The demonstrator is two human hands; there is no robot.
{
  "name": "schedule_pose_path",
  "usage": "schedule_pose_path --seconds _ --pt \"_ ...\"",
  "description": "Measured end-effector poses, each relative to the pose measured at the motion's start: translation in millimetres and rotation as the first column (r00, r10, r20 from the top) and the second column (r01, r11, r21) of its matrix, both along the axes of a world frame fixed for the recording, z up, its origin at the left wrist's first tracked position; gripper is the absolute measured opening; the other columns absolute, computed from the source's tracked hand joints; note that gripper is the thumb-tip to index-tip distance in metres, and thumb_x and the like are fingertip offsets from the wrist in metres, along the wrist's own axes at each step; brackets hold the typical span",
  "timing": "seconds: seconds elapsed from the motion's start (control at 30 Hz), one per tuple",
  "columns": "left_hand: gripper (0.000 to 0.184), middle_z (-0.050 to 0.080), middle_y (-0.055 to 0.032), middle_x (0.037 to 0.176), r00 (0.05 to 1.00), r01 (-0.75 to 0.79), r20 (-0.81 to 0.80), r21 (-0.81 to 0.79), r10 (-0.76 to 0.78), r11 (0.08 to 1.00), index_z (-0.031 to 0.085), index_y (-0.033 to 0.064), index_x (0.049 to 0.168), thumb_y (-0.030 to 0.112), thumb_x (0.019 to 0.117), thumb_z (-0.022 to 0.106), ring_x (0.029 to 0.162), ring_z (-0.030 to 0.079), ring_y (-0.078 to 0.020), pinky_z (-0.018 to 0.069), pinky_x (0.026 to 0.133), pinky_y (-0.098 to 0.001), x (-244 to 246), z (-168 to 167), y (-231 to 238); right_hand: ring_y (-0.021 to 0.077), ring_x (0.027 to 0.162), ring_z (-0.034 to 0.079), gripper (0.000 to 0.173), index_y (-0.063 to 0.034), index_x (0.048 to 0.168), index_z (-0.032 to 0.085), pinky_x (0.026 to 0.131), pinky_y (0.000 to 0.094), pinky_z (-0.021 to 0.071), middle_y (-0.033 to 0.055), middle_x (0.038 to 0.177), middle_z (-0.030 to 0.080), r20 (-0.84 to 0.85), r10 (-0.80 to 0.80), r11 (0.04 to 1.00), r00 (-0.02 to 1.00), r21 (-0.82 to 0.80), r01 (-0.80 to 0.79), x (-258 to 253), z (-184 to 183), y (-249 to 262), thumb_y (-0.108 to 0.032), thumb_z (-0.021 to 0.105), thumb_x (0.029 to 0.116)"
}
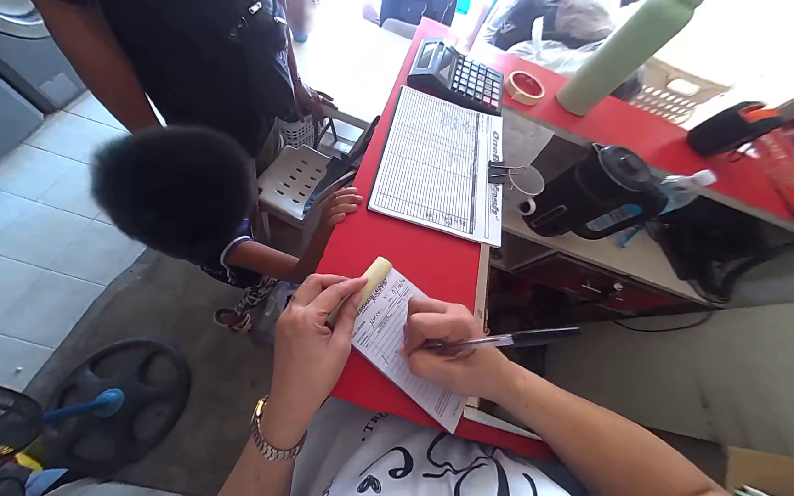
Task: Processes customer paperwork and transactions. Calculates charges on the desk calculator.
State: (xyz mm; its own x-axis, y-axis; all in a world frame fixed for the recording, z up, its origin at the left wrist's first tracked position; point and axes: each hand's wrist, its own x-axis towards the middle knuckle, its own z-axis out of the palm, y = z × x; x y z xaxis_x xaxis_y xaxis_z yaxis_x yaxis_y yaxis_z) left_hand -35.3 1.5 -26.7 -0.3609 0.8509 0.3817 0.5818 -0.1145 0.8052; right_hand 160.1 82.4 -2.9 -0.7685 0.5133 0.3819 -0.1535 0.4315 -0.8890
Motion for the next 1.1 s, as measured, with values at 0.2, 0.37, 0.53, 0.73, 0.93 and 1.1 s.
schedule_pose_path --seconds 0.2,0.37,0.53,0.73,0.93,1.1 --pt "0.020 0.070 0.0021 0.110 1.000 0.001 -0.001 0.002 -0.001 1.000 0.079 0.0171 0.111 0.026 0.0994 0.065 0.096 0.067 -0.0019 0.0571 0.081 -0.0167 0.3 1.3 0.1 0.0060 0.074 0.051 0.008 0.0002 0.077 0.062 0.063 0.0154 0.0397 0.0062 0.078 0.053 0.033 -0.031 0.994 0.999 0.105 0.027 -2.4 -5.6 -4.0 0.002 0.063 0.0847" --pt "0.020 0.071 0.0022 0.110 1.000 -0.007 -0.006 0.001 0.007 1.000 0.079 0.0169 0.110 0.026 0.0996 0.065 0.096 0.067 -0.0018 0.0567 0.081 -0.0168 0.5 1.6 0.0 0.0059 0.073 0.051 0.010 0.0001 0.075 0.061 0.061 0.0155 0.0394 0.0062 0.076 0.052 0.048 -0.023 0.994 0.999 0.107 0.018 -2.6 -3.2 -2.8 0.001 0.062 0.0845" --pt "0.020 0.071 0.0023 0.111 1.000 -0.007 -0.010 -0.004 0.007 1.000 0.079 0.0170 0.110 0.027 0.0995 0.065 0.097 0.067 -0.0023 0.0569 0.082 -0.0174 0.8 0.8 -0.2 0.0062 0.071 0.049 0.012 0.0007 0.072 0.060 0.060 0.0164 0.0373 0.0060 0.074 0.051 0.038 -0.033 0.993 0.999 0.118 0.029 -2.0 -3.6 -3.4 0.002 0.062 0.0840" --pt "0.020 0.071 0.0024 0.111 1.000 -0.008 -0.008 -0.008 0.008 1.000 0.079 0.0172 0.110 0.026 0.0996 0.065 0.098 0.067 -0.0020 0.0568 0.081 -0.0170 0.7 1.1 -0.2 0.0058 0.073 0.051 0.009 0.0012 0.075 0.062 0.062 0.0155 0.0394 0.0062 0.076 0.053 0.028 -0.070 0.991 0.997 0.121 0.066 -2.5 -4.3 -5.1 0.003 0.062 0.0842" --pt "0.020 0.070 0.0024 0.111 1.000 -0.005 -0.004 -0.007 0.005 1.000 0.079 0.0170 0.110 0.027 0.0997 0.065 0.097 0.067 -0.0026 0.0575 0.081 -0.0178 0.5 0.5 -0.5 0.0049 0.072 0.050 0.011 0.0008 0.074 0.061 0.060 0.0148 0.0392 0.0055 0.076 0.052 0.040 -0.079 0.991 0.996 0.110 0.075 -1.8 -3.5 -4.4 0.002 0.062 0.0845" --pt "0.020 0.070 0.0026 0.111 1.000 -0.008 -0.008 -0.011 0.008 1.000 0.079 0.0175 0.110 0.027 0.0995 0.065 0.097 0.067 -0.0023 0.0573 0.082 -0.0174 0.7 1.0 -0.8 0.0053 0.072 0.051 0.011 0.0007 0.074 0.061 0.061 0.0149 0.0402 0.0060 0.076 0.053 0.033 -0.095 0.989 0.995 0.114 0.091 -2.0 -3.4 -4.9 0.002 0.061 0.0847"
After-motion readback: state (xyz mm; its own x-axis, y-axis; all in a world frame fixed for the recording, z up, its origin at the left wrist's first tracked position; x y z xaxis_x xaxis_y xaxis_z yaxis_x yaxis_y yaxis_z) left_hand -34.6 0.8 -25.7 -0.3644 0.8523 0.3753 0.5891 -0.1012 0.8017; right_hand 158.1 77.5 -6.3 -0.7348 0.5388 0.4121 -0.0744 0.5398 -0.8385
